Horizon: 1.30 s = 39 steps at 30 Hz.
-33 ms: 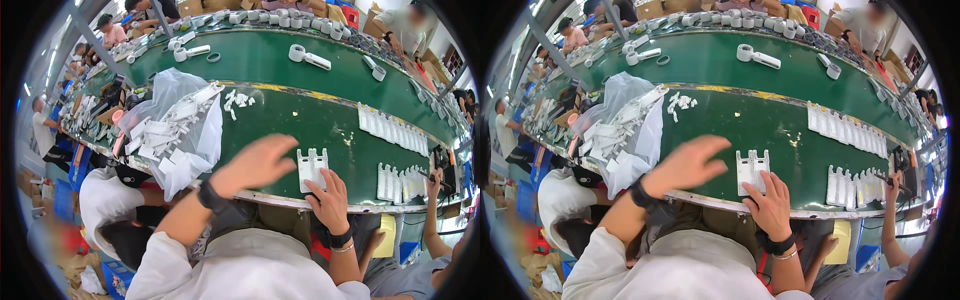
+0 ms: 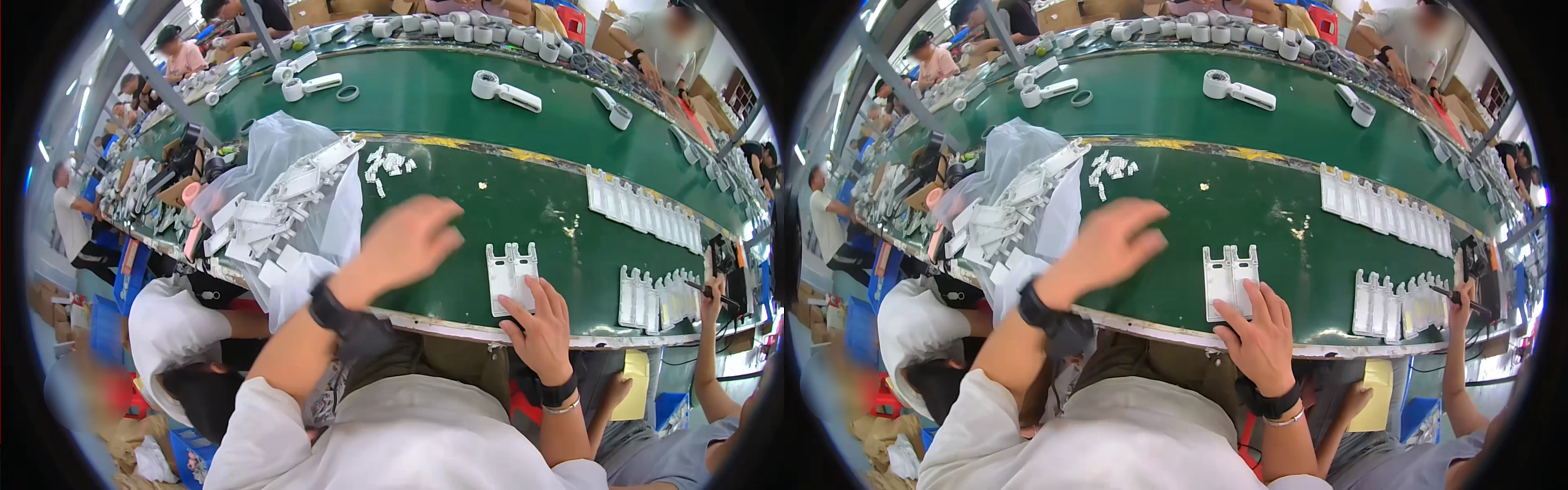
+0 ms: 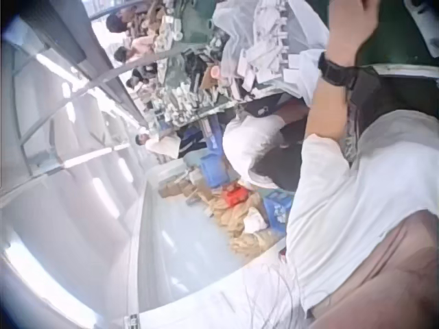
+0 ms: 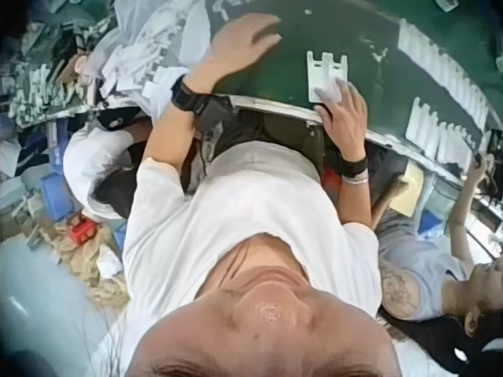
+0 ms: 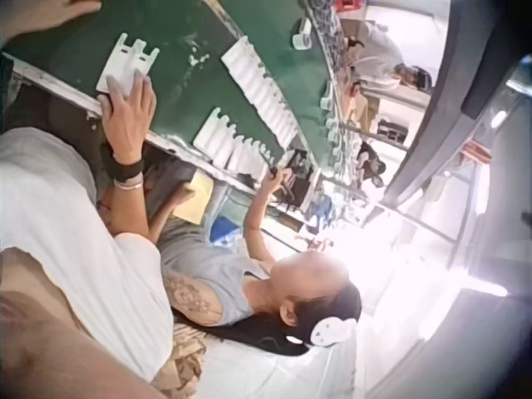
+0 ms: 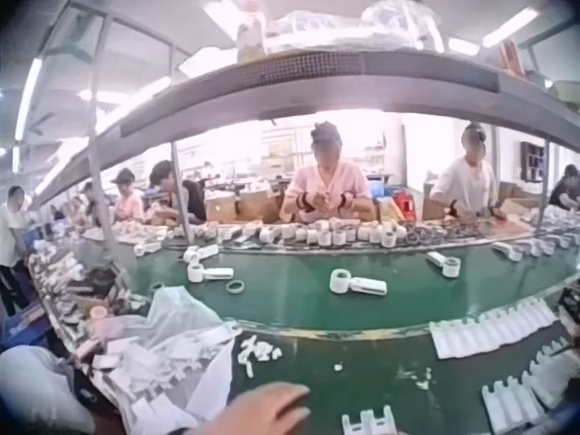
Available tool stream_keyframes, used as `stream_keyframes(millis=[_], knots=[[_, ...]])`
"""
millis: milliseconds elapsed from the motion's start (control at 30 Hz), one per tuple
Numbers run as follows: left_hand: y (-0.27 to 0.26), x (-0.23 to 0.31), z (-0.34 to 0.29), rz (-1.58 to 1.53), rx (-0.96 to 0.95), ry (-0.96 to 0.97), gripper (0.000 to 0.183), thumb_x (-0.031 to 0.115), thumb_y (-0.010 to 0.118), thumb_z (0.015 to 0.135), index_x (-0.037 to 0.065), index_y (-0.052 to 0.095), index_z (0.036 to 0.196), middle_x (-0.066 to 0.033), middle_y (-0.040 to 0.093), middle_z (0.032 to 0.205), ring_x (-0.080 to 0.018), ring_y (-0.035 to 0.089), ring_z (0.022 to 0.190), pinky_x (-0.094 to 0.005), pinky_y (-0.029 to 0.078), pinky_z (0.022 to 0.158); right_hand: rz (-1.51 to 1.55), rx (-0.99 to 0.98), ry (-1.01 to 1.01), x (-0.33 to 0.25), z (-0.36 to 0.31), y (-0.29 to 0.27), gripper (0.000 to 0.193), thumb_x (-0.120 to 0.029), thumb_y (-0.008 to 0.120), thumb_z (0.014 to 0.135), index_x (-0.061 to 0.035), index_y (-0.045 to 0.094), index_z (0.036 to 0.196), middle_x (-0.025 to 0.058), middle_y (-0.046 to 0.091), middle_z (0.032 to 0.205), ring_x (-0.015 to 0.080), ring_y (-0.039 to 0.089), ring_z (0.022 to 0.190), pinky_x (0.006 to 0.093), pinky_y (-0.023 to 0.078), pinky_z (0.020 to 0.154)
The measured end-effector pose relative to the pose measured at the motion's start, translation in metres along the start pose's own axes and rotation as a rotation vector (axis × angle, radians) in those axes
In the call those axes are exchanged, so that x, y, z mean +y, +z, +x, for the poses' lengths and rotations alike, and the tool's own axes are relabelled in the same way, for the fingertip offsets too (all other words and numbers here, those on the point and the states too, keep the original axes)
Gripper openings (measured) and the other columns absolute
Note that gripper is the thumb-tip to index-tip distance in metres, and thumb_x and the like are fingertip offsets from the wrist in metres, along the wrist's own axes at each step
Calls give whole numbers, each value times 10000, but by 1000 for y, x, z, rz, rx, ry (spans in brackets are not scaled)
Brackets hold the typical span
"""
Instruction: Assembling small components into white plastic electronic housings at a factory workstation along an assembly line.
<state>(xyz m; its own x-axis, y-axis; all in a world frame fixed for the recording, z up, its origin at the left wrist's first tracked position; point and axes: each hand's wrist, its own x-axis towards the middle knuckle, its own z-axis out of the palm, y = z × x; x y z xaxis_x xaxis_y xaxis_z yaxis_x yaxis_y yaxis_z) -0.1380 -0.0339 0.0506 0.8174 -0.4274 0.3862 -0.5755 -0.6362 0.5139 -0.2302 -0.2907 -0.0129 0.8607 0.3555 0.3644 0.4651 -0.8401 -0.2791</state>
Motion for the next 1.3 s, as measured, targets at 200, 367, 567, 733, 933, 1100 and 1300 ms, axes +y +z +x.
stream_keyframes(millis=[200, 367, 567, 733, 933, 1100, 1300], knots=[[-26, -109, 37, 433, 4, -189, 161, 162, 645, 829, 33, 679, 921, -117, 628, 916, -311, 600, 890, -405, 485, 789, 62, 31, 51, -2, 6, 5, 306, -240, 742, 733, -219, 709, 1036, 131, 541, 1259, 363, 498, 1148, 460, 395, 963], [-10, -130, 54, 678, -106, -95, 138, 175, 638, 830, 50, 686, 862, -104, 599, 864, -294, 576, 896, -401, 471, 783, 41, 48, 75, -8, 13, 8, 288, -230, 742, 735, -212, 714, 1020, 120, 550, 1238, 353, 506, 1123, 454, 402, 945], [-11, -135, 44, 736, -58, 97, 117, 142, 596, 840, 60, 677, 820, -73, 592, 818, -281, 569, 856, -390, 467, 771, 25, 78, 66, -9, 8, 9, 277, -229, 741, 735, -203, 713, 1009, 117, 551, 1224, 344, 500, 1121, 458, 396, 945], [-15, -38, 24, 265, 38, 104, 48, 74, 656, 798, 35, 627, 802, -108, 591, 784, -314, 573, 773, -404, 448, 675, 25, 71, 116, -13, 14, 11, 276, -213, 741, 728, -199, 709, 1002, 114, 543, 1214, 341, 486, 1137, 471, 376, 970], [36, 44, -34, 42, 78, 273, 134, 79, 720, 689, 71, 642, 799, -23, 563, 807, -209, 549, 783, -392, 464, 803, 74, 335, 82, -17, 19, -6, 304, -135, 747, 707, -155, 700, 1006, 100, 590, 1102, 328, 534, 1049, 459, 404, 921], [65, 48, -37, -96, 129, 295, 136, 68, 724, 694, 60, 654, 811, -17, 566, 827, -197, 552, 801, -394, 467, 842, 450, 226, -35, -17, 19, -11, 260, 7, 713, 691, -42, 672, 943, 66, 624, 867, 260, 588, 802, 366, 475, 732], [74, 54, -38, -38, 96, 220, 275, 102, 741, 702, 59, 654, 959, -38, 600, 944, -224, 565, 884, -433, 441, 896, 317, 153, -42, -1, 28, -22, 199, 56, 665, 694, -32, 645, 872, 78, 625, 832, 271, 601, 805, 384, 483, 739]])
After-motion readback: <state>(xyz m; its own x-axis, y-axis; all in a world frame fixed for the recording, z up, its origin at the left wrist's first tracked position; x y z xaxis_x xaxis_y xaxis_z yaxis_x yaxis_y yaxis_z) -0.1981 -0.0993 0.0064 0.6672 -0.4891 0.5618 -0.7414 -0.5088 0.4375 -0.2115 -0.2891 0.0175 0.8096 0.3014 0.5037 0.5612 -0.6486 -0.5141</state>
